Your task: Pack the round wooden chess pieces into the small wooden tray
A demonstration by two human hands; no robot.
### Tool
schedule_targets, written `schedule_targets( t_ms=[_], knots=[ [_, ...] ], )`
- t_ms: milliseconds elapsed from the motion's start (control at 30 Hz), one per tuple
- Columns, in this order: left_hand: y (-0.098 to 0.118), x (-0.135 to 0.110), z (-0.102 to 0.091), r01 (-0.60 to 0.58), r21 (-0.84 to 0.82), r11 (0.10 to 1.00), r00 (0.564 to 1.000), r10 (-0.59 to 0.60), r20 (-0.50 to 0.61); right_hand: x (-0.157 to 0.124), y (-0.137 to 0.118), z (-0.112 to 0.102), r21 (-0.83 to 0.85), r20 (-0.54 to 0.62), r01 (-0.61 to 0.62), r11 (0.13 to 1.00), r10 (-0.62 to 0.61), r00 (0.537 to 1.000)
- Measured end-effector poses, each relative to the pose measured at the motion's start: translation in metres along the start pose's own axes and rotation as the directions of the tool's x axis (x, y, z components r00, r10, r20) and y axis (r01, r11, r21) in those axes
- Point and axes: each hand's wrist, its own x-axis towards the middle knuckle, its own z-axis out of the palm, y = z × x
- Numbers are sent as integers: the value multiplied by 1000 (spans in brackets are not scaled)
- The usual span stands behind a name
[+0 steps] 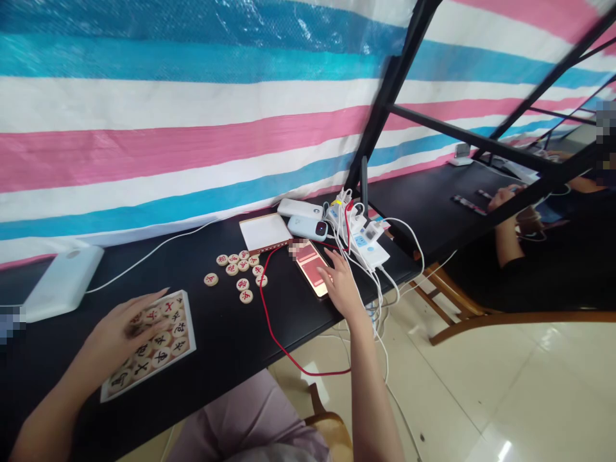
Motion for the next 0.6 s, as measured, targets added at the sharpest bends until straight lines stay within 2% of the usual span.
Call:
schedule_targets(
  t_ms=[133, 233, 400, 600],
  knots=[
    [12, 5, -4, -8, 20, 1000, 1000, 7, 13, -2, -1, -3, 80, -8, -46, 996, 47, 999],
    [17, 10, -6, -34, 3, 999, 998, 34, 51, -3, -1, -3, 77, -31, -47, 996, 50, 998],
    [14, 13, -5, 3, -27, 1000, 992, 0, 122, -5, 5, 2, 36, -1, -52, 998, 52, 999],
    [15, 13, -6, 13, -37, 999, 993, -8, 122, -11, 8, 1, 57, -6, -50, 997, 50, 999]
  ],
)
